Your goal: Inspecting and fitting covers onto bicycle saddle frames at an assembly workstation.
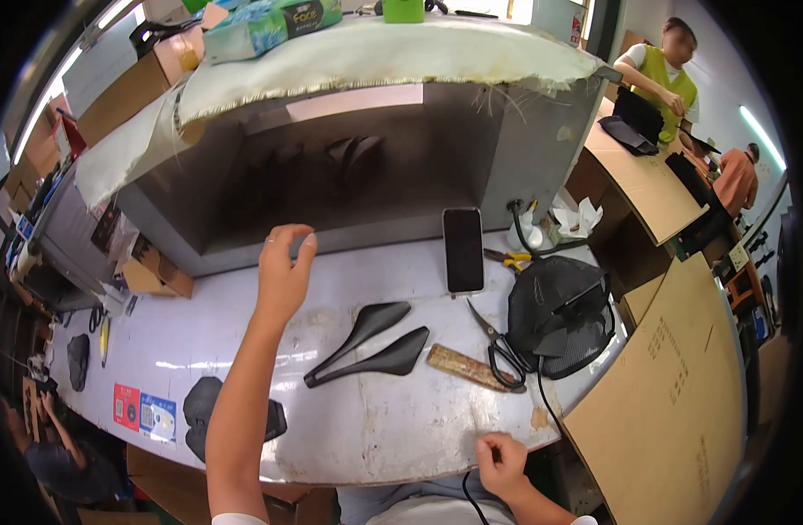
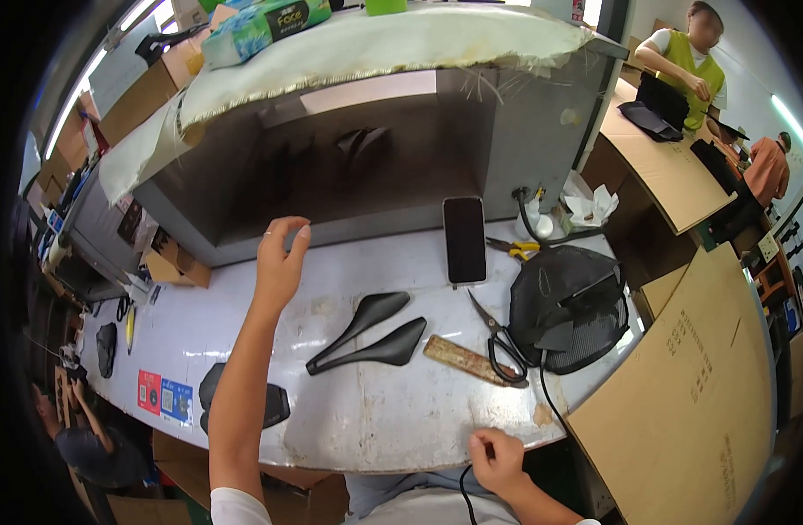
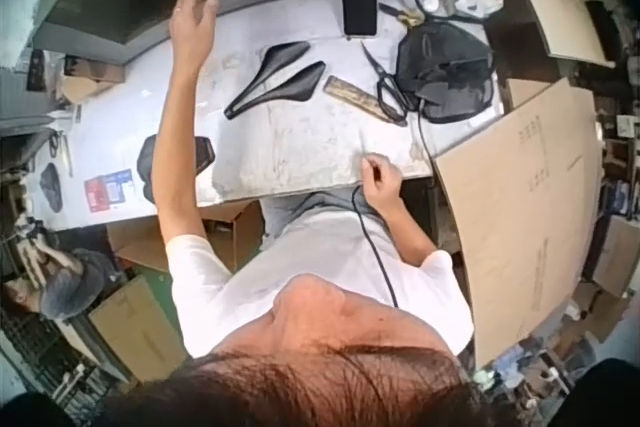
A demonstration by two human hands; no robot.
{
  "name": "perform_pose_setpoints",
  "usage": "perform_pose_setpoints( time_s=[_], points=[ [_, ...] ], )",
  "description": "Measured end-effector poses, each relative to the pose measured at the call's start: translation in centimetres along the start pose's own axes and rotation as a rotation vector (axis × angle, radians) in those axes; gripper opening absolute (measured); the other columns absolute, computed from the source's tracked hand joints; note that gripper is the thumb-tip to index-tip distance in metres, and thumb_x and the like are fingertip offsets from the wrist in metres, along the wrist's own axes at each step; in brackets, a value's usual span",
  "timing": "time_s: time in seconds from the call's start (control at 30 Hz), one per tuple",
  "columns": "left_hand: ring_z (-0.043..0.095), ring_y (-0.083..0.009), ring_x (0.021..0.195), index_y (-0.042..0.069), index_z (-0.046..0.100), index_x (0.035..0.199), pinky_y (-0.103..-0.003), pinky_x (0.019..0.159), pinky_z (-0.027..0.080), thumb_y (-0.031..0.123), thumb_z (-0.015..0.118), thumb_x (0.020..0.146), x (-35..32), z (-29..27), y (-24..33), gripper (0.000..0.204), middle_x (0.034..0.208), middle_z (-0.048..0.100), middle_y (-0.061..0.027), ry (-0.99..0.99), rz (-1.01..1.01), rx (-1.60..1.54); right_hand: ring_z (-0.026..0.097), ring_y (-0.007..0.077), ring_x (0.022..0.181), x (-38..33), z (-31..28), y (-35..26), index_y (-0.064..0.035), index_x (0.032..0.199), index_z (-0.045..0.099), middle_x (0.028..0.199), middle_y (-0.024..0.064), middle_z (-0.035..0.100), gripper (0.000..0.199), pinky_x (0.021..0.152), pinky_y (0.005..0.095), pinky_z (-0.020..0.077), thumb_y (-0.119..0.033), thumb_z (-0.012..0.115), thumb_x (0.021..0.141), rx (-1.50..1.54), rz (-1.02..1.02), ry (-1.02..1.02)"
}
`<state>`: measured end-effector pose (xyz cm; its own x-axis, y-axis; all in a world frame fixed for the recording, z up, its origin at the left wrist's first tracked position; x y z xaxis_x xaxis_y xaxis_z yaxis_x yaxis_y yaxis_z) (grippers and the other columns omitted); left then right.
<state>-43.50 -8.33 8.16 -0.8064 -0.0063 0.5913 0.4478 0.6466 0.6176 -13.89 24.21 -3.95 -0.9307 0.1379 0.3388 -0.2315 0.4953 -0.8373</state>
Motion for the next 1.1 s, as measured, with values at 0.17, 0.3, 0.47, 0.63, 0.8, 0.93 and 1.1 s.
perform_pose_setpoints(
  time_s=[0.17, 0.3, 0.47, 0.63, 0.8, 0.93, 1.1],
  points=[
    [0.054, -0.0369, 0.116, 0.003, 0.064, 0.115, -0.044, 0.098, 0.043, 0.021, 0.065, 0.089, 4.6, 0.8, -9.1, 0.032, 0.118, 0.062, -0.0182, -0.015, -0.012, 0.334, 0.059, 0.0265, 0.048, 0.8, 0.2, -0.8, -0.0019, 0.080, 0.066, 0.061, 0.0131, 0.060, 0.004, 0.046, 0.0339, 0.0448, -0.005, 0.069, 0.081, -0.046, -0.040, -0.038],
    [0.030, -0.0410, 0.141, 0.021, 0.052, 0.138, -0.057, 0.111, 0.030, 0.043, 0.062, 0.090, 7.5, 0.2, -14.7, 0.053, 0.146, 0.043, -0.0203, -0.083, -0.185, 0.671, 0.063, 0.0361, 0.064, 0.5, 0.6, -1.4, 0.0004, 0.093, 0.064, 0.080, 0.0186, 0.066, 0.012, 0.057, 0.0399, 0.0500, -0.001, 0.069, 0.083, -0.092, -0.209, 0.012],
    [0.017, -0.0412, 0.147, 0.021, 0.056, 0.132, -0.064, 0.114, 0.017, 0.057, 0.054, 0.091, 8.1, 0.4, -15.7, 0.055, 0.151, 0.035, -0.0216, -0.149, -0.340, 0.770, 0.063, 0.0353, 0.065, 1.1, 0.5, -2.2, 0.0003, 0.092, 0.065, 0.081, 0.0184, 0.066, 0.012, 0.059, 0.0407, 0.0507, 0.000, 0.069, 0.081, -0.098, -0.230, 0.046],
    [0.032, -0.0402, 0.140, 0.006, 0.062, 0.108, -0.059, 0.114, 0.025, 0.040, 0.066, 0.088, 5.1, -1.9, -12.6, 0.040, 0.138, 0.050, -0.0211, -0.162, 0.162, 0.670, 0.063, 0.0354, 0.065, 1.0, 0.5, -2.2, 0.0002, 0.091, 0.066, 0.082, 0.0182, 0.067, 0.011, 0.059, 0.0408, 0.0510, 0.000, 0.070, 0.080, -0.092, -0.236, 0.046],
    [0.057, -0.0365, 0.111, 0.004, 0.057, 0.093, -0.048, 0.100, 0.044, -0.001, 0.078, 0.071, -2.5, -6.2, -6.2, 0.030, 0.113, 0.059, -0.0167, 0.001, 0.547, 0.229, 0.064, 0.0365, 0.067, 0.0, 0.7, -2.0, 0.0010, 0.090, 0.066, 0.081, 0.0186, 0.066, 0.012, 0.061, 0.0409, 0.0518, 0.001, 0.071, 0.078, -0.114, -0.281, 0.035],
    [0.061, -0.0182, 0.097, -0.001, 0.051, 0.119, -0.033, 0.090, 0.049, -0.001, 0.063, 0.091, -12.6, -10.2, 2.0, 0.030, 0.107, 0.062, -0.0098, 0.732, -0.059, -0.578, 0.058, 0.0204, 0.047, 0.7, 0.6, -2.0, -0.0009, 0.081, 0.066, 0.060, 0.0105, 0.060, 0.007, 0.046, 0.0313, 0.0443, -0.007, 0.071, 0.082, -0.029, -0.116, -0.032],
    [0.063, -0.0161, 0.077, -0.002, 0.054, 0.112, -0.029, 0.066, 0.057, -0.006, 0.068, 0.082, -18.2, -11.5, 12.1, 0.033, 0.095, 0.062, -0.0103, 0.335, -0.289, -0.587, 0.053, 0.0082, 0.051, 1.0, 1.2, -2.9, 0.0007, 0.086, 0.066, 0.060, 0.0039, 0.059, 0.011, 0.049, 0.0257, 0.0436, -0.008, 0.072, 0.086, 0.237, 0.257, -0.139]
  ],
)
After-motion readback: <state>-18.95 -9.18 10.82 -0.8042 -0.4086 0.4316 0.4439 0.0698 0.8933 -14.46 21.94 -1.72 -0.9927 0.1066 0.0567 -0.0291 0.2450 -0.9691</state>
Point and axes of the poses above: each hand's wrist, its own x-axis towards the middle knuckle, its own z-axis out of the palm, y = z × x, the point moved 2 cm from there along x, towards the middle knuckle
